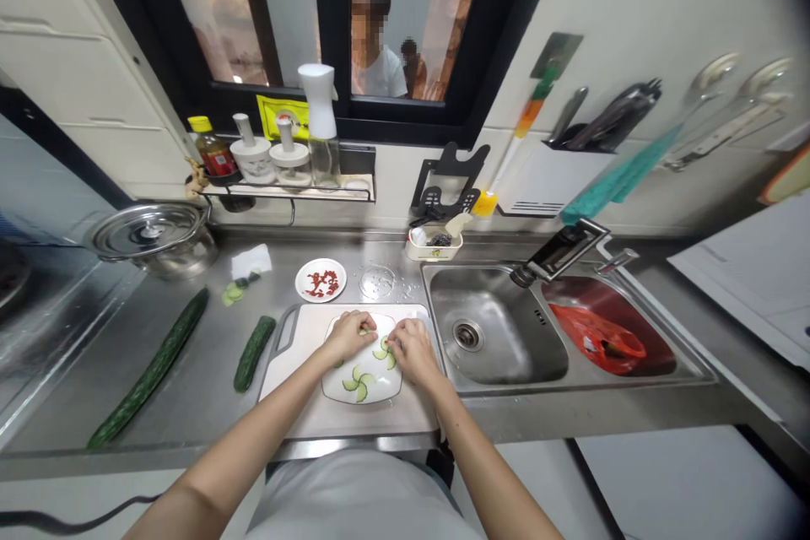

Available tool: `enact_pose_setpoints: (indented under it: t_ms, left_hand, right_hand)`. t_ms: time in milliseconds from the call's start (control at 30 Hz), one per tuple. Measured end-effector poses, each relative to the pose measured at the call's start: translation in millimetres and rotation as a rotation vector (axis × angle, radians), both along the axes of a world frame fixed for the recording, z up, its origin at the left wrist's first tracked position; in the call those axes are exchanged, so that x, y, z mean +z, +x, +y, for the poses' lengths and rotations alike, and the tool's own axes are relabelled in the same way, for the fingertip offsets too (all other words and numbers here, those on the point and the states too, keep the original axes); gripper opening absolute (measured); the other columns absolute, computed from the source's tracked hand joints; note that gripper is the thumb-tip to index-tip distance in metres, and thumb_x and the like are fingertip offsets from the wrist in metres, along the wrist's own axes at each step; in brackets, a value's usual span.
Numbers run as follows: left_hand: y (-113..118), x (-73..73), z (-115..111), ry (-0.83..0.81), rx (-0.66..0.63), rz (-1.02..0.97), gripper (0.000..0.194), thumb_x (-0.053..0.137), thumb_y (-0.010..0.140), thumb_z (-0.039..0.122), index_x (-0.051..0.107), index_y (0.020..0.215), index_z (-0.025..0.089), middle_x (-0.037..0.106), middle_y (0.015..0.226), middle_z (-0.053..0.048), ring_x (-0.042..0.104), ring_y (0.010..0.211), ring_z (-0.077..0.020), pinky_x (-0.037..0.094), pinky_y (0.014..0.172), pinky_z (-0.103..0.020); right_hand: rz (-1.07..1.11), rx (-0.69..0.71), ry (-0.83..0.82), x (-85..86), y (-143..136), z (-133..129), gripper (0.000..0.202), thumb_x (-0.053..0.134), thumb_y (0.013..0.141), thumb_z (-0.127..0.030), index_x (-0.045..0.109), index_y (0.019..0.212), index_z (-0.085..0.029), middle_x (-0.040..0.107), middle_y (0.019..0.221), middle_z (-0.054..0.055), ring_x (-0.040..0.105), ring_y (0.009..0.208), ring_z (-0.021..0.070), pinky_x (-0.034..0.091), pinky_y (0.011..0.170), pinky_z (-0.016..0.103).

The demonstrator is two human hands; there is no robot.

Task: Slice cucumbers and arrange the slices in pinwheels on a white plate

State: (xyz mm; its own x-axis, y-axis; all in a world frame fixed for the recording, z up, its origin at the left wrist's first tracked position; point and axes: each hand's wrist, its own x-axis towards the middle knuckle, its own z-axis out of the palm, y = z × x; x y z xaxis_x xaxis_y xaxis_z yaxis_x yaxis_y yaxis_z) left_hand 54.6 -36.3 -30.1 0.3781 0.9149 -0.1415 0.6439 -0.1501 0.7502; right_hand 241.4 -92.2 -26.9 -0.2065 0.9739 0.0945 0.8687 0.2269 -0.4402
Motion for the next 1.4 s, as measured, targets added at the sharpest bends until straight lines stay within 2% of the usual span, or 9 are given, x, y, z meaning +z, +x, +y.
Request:
enact_pose_setpoints:
  t_ms: [167, 333, 733, 1067, 1400]
  left_hand:
    - [11, -5.8, -8, 0.046, -0.018, 0.146, 0.012, 0.066, 0.073, 0.026, 0.067, 0.084, 0.021, 0.066, 0.092, -0.003, 0.055, 0.096, -0.0208, 0.040, 0.085, -0.031]
    - [18, -8.6, -13, 0.025, -0.011, 0.207, 0.012, 0.066, 0.076, 0.028, 0.067, 0.086, 0.022, 0.064, 0.094, -0.004, 0.054, 0.099, -0.0218, 0.038, 0.087, -0.032]
    - [31, -4.6, -27, 0.038, -0.011, 0.243, 0.007, 0.063, 0.080, 0.025, 0.066, 0.084, 0.020, 0.065, 0.098, -0.004, 0.053, 0.102, -0.0221, 0.035, 0.092, -0.034]
    - [31, -4.7, -27, 0.046, -0.013, 0.248, 0.010, 0.064, 0.079, 0.028, 0.065, 0.085, 0.021, 0.064, 0.099, -0.005, 0.053, 0.102, -0.0230, 0.035, 0.090, -0.035]
    - [34, -10.4, -22, 0.013, -0.020, 0.238, 0.011, 0.066, 0.077, 0.029, 0.064, 0.084, 0.021, 0.063, 0.100, -0.005, 0.052, 0.104, -0.0235, 0.035, 0.091, -0.035]
  right_hand:
    - [-0.100, 0.020, -0.027, -11.5, 3, -5, 0.015, 0.053, 0.089, -0.026, 0.066, 0.087, -0.021, 0.054, 0.102, 0.007, 0.041, 0.101, 0.0217, 0.034, 0.087, 0.034]
    - [-0.126, 0.029, -0.037, -13.9, 2, -7, 0.013, 0.053, 0.088, -0.025, 0.066, 0.088, -0.021, 0.054, 0.105, 0.007, 0.040, 0.102, 0.0218, 0.034, 0.087, 0.034]
    - [-0.159, 0.058, -0.031, -15.9, -1, -6, 0.013, 0.053, 0.087, -0.021, 0.065, 0.090, -0.021, 0.054, 0.104, 0.008, 0.040, 0.102, 0.0223, 0.035, 0.087, 0.035]
    - [-0.079, -0.036, -0.026, -17.2, 2, -4, 0.010, 0.054, 0.086, -0.021, 0.064, 0.087, -0.021, 0.054, 0.102, 0.007, 0.042, 0.101, 0.0218, 0.034, 0.087, 0.034]
    - [-0.138, -0.030, 0.008, -22.5, 0, -4, 0.010, 0.053, 0.086, -0.020, 0.063, 0.084, -0.021, 0.055, 0.100, 0.008, 0.042, 0.098, 0.0226, 0.036, 0.084, 0.033]
